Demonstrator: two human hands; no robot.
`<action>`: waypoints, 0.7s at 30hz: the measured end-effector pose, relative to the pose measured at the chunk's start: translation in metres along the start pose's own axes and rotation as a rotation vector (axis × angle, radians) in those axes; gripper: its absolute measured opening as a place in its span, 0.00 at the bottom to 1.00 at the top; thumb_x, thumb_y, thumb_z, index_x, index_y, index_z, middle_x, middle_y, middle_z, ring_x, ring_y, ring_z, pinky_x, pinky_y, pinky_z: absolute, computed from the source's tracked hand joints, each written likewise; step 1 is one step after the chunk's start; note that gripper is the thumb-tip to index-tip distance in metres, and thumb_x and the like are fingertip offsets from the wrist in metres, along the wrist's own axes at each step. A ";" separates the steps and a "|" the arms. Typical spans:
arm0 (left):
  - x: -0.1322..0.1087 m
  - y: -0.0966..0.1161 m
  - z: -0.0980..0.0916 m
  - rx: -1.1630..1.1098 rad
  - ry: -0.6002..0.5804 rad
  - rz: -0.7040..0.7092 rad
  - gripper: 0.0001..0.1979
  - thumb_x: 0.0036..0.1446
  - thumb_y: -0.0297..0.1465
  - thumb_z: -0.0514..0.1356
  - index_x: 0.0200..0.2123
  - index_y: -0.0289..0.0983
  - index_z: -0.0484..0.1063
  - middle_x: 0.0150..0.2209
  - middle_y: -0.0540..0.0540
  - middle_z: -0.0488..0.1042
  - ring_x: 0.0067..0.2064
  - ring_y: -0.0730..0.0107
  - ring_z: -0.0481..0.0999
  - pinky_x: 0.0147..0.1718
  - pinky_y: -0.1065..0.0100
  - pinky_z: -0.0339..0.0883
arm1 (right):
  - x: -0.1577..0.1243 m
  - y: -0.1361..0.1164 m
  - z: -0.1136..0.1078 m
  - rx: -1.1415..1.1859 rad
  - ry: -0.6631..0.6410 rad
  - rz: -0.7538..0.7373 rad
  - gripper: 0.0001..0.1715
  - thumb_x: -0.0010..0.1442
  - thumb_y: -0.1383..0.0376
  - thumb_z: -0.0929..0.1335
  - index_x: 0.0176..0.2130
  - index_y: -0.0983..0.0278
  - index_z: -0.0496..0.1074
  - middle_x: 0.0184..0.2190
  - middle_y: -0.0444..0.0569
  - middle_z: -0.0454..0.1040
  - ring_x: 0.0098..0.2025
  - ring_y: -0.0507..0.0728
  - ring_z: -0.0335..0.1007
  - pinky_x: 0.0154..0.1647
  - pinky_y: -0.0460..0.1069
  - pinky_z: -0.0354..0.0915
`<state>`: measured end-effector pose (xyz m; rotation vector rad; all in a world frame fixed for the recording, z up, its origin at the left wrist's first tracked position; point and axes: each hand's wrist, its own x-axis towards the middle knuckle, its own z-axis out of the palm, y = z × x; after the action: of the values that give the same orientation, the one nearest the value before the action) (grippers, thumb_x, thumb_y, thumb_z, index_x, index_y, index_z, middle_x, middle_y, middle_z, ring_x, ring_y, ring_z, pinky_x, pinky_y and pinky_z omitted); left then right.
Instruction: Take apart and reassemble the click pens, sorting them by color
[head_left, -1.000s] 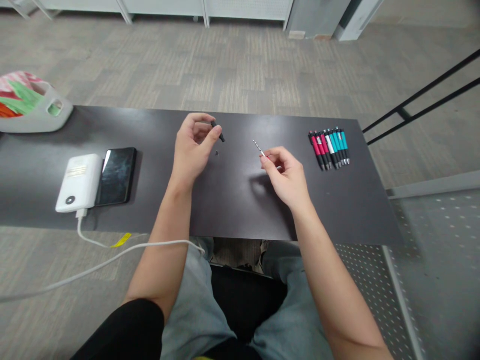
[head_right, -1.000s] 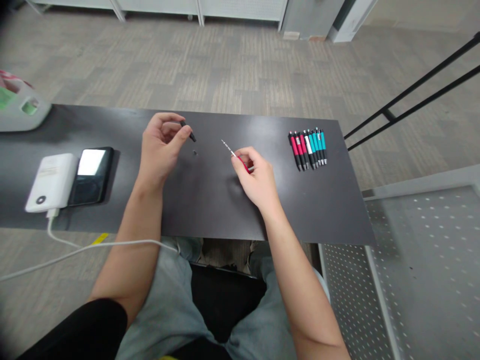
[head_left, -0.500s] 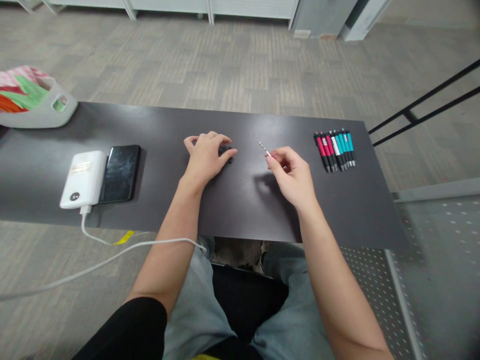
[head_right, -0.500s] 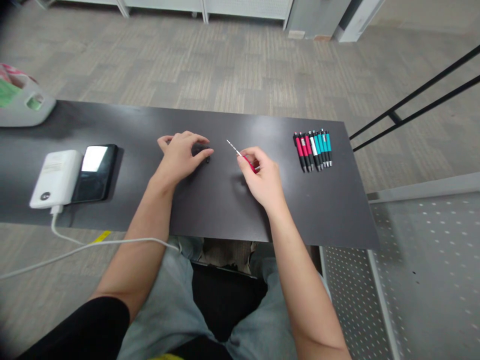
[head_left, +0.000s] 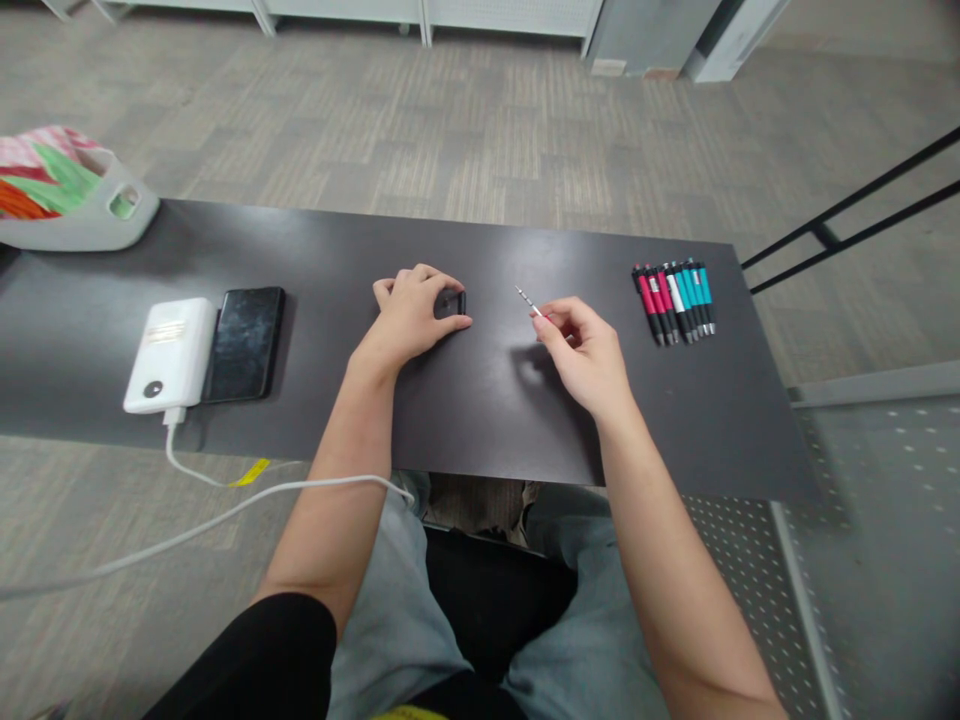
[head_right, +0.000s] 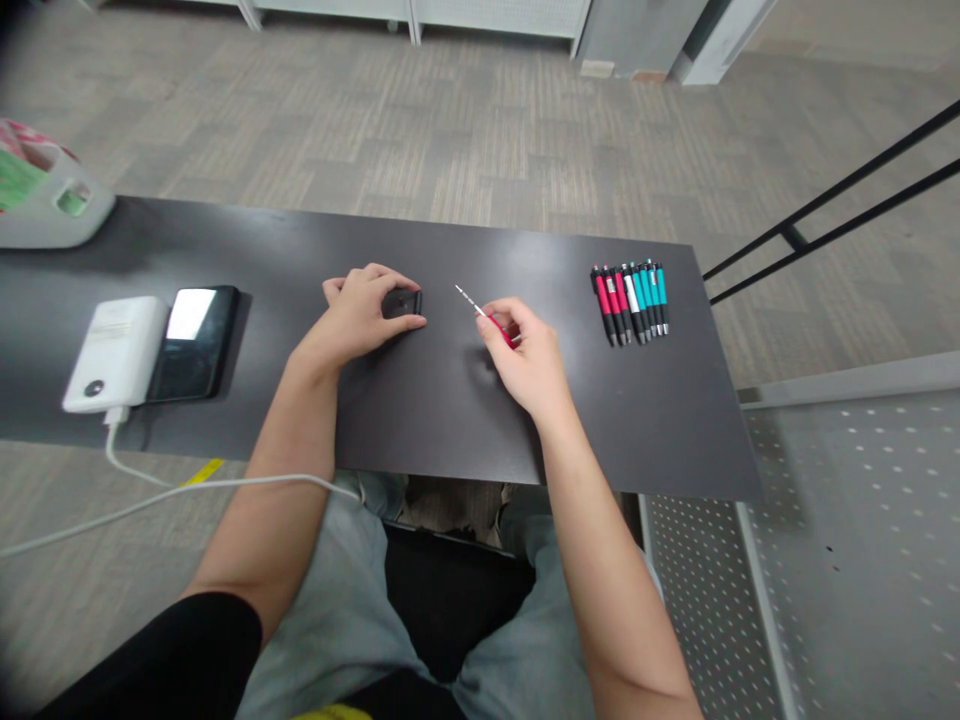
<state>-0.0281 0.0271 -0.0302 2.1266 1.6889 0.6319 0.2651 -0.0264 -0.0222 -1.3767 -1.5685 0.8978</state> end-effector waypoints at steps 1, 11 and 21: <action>0.000 -0.001 0.000 -0.006 0.003 0.002 0.19 0.70 0.41 0.82 0.61 0.51 0.90 0.67 0.38 0.86 0.72 0.31 0.77 0.75 0.33 0.60 | 0.000 0.001 0.000 -0.001 -0.001 0.000 0.19 0.74 0.43 0.81 0.46 0.53 0.82 0.36 0.45 0.77 0.39 0.62 0.73 0.42 0.57 0.71; -0.006 0.029 -0.010 -0.166 0.042 0.047 0.22 0.72 0.39 0.80 0.66 0.50 0.87 0.71 0.40 0.88 0.75 0.37 0.81 0.79 0.37 0.62 | 0.000 0.000 0.002 0.016 -0.021 -0.018 0.17 0.75 0.45 0.80 0.46 0.53 0.83 0.35 0.44 0.75 0.37 0.61 0.71 0.42 0.56 0.71; 0.001 0.055 -0.002 -0.586 0.070 0.156 0.12 0.73 0.46 0.80 0.41 0.48 0.87 0.45 0.45 0.93 0.52 0.49 0.91 0.65 0.51 0.83 | -0.002 -0.008 0.002 -0.016 -0.072 -0.051 0.17 0.77 0.44 0.80 0.45 0.52 0.84 0.34 0.45 0.78 0.36 0.61 0.70 0.43 0.57 0.71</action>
<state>0.0155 0.0157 0.0009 1.8257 1.1749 1.1003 0.2605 -0.0295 -0.0157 -1.3230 -1.6610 0.9141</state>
